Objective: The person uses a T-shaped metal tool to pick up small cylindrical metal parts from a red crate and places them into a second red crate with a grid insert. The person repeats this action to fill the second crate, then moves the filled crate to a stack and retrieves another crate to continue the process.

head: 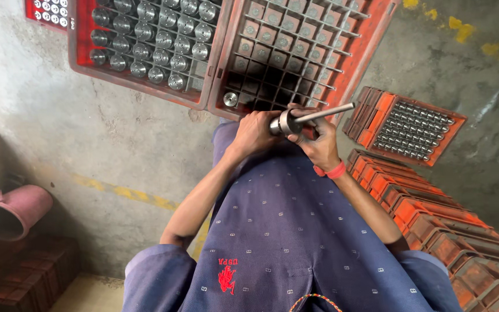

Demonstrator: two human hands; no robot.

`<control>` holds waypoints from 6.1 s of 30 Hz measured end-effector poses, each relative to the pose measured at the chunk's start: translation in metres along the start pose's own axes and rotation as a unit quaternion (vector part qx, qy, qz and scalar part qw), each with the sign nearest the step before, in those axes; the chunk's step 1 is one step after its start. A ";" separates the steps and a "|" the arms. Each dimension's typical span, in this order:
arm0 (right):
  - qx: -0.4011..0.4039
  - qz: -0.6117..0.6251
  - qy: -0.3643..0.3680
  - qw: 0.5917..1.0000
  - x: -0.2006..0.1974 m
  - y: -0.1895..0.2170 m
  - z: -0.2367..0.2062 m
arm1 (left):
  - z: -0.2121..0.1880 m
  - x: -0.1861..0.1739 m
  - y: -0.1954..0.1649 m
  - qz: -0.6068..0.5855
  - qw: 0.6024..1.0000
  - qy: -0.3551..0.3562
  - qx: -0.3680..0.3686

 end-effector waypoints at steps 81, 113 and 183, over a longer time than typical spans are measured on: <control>0.110 0.140 -0.024 0.984 -0.034 -0.068 -0.008 | -0.012 0.016 0.010 0.051 0.999 0.009 -0.016; 0.133 0.179 -0.134 0.966 0.026 -0.089 -0.006 | 0.063 -0.147 0.175 0.464 0.885 -0.026 0.033; 0.144 0.222 -0.221 0.939 -0.003 -0.120 -0.020 | 0.046 -0.193 0.189 0.346 0.901 -0.261 -0.035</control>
Point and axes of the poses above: each hand's wrist, its own z-axis towards the middle knuckle, its own x-axis out of the palm, y = z × x, the point moved 6 cm from there along z, towards the middle knuckle, and after that the axes turned 11 degrees about -y, right-handed, at the moved point
